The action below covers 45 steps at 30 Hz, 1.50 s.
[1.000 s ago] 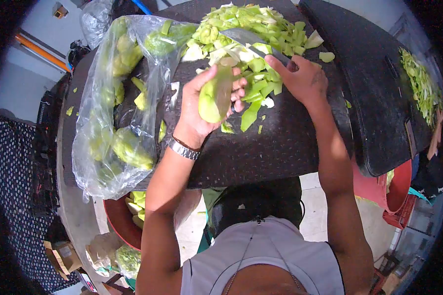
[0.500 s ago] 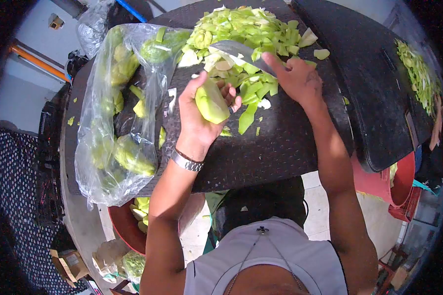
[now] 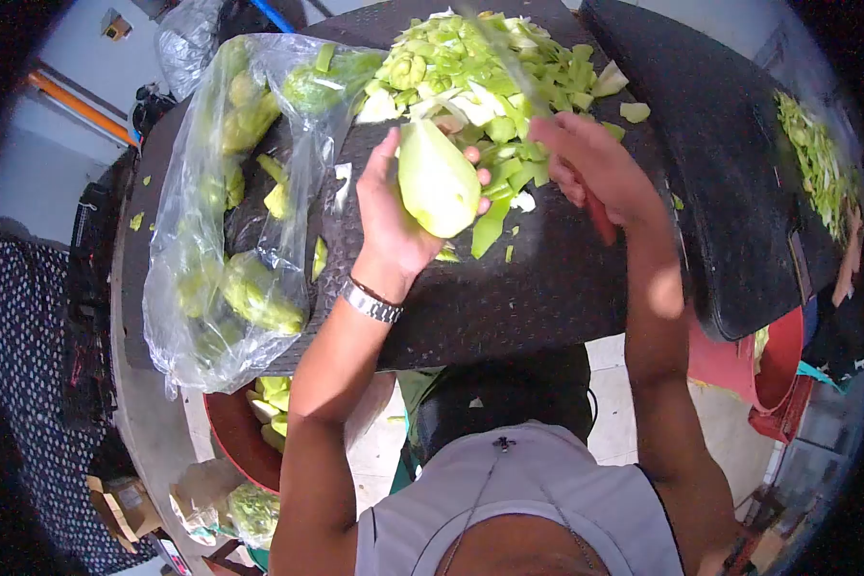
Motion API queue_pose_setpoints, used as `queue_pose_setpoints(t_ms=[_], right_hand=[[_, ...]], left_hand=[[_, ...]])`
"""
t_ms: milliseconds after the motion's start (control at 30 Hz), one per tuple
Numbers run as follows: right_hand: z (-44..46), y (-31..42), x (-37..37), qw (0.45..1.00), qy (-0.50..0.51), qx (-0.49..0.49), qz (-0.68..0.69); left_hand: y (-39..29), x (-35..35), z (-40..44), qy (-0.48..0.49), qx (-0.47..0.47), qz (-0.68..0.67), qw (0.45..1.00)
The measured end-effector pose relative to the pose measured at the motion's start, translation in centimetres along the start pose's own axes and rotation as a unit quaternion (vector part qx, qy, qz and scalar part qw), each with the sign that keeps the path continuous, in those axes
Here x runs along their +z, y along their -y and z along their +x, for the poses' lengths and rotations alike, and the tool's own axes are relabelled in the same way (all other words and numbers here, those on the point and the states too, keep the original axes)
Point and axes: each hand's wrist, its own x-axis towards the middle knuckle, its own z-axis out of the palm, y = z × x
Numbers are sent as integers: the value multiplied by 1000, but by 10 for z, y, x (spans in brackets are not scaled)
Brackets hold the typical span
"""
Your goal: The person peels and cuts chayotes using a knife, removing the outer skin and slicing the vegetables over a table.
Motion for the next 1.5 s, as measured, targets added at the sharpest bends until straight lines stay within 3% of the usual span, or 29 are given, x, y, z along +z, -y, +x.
queue_pose_setpoints(t_ms=[133, 233, 367, 433, 567, 700, 800, 1100, 1300, 1500], right_hand=[[-20, 6, 32, 984, -105, -113, 91], [-4, -12, 34, 993, 16, 103, 50], [-27, -3, 44, 993, 1, 56, 101], [-37, -5, 51, 996, 27, 44, 67], [-57, -24, 77, 995, 36, 48, 76], [-72, -23, 83, 999, -19, -6, 46], [-78, -18, 80, 998, -4, 41, 37], [-87, -22, 84, 998, 7, 55, 9], [-100, -17, 85, 997, 1, 75, -34], [-102, -27, 83, 995, 26, 90, 27]], left_hand=[[-16, -9, 3, -35, 50, -55, 997], [-21, -10, 3, -44, 83, -12, 995], [-19, -17, 3, 25, 86, -72, 993], [-16, -4, 0, 19, 92, -16, 995], [-12, -9, 4, -67, 140, 84, 984], [-10, 11, -1, -99, 148, 45, 983], [-8, 6, 1, -91, 145, 55, 984], [-7, 4, 1, -58, 126, 44, 989], [-5, 13, -1, -102, 135, 94, 981], [-4, 9, -2, -52, 114, 102, 987]])
